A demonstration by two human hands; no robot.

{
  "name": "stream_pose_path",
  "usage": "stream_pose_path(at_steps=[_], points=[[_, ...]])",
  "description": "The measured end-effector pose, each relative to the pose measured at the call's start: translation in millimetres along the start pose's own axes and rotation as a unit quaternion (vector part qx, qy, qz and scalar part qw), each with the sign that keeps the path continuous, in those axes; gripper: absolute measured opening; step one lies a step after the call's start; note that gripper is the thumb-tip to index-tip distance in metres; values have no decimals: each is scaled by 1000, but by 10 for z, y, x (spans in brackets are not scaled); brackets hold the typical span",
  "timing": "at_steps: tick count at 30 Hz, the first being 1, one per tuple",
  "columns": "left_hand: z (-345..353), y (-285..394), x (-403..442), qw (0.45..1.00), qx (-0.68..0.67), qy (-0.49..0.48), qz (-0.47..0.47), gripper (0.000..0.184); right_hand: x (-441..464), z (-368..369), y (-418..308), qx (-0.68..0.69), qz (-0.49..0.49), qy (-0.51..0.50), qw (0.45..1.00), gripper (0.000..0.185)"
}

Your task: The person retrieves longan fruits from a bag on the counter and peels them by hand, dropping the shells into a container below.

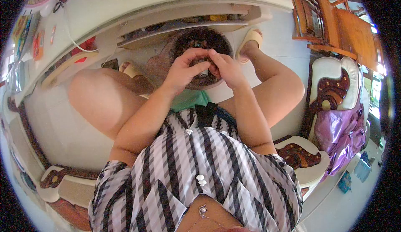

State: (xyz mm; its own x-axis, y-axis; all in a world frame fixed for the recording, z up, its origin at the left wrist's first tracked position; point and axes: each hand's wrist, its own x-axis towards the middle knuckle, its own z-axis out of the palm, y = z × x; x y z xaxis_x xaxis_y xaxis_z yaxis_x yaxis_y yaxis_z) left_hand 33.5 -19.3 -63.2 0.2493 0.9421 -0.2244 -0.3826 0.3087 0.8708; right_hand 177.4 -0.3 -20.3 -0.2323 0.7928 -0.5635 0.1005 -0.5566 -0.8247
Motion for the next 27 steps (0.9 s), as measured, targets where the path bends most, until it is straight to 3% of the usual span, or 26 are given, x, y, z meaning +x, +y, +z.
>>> stream_pose_path(at_steps=[4,7,10,13,16,20,23,27], points=[[-51,-66,34,993,103,20,50,22,61,-47,121,-7,9,-49,999,38],[-17,-10,17,1000,-11,6,-6,21,57,-49,106,19,30,-62,997,37],[-10,-58,39,999,26,37,29,18,95,-31,154,-11,-15,-28,999,43],[-1,25,13,968,229,63,81,16,189,-51,291,-100,-61,33,993,44],[7,-21,27,996,6,78,-35,17,187,-47,253,-115,-42,57,991,41],[-39,-90,46,973,-197,100,-69,18,193,-108,223,-140,-20,55,988,35],[-26,9,32,959,-251,98,-95,17,280,-131,425,-182,-212,114,953,28],[-49,7,35,950,-276,91,-115,14,123,-65,95,-249,-299,123,913,26]])
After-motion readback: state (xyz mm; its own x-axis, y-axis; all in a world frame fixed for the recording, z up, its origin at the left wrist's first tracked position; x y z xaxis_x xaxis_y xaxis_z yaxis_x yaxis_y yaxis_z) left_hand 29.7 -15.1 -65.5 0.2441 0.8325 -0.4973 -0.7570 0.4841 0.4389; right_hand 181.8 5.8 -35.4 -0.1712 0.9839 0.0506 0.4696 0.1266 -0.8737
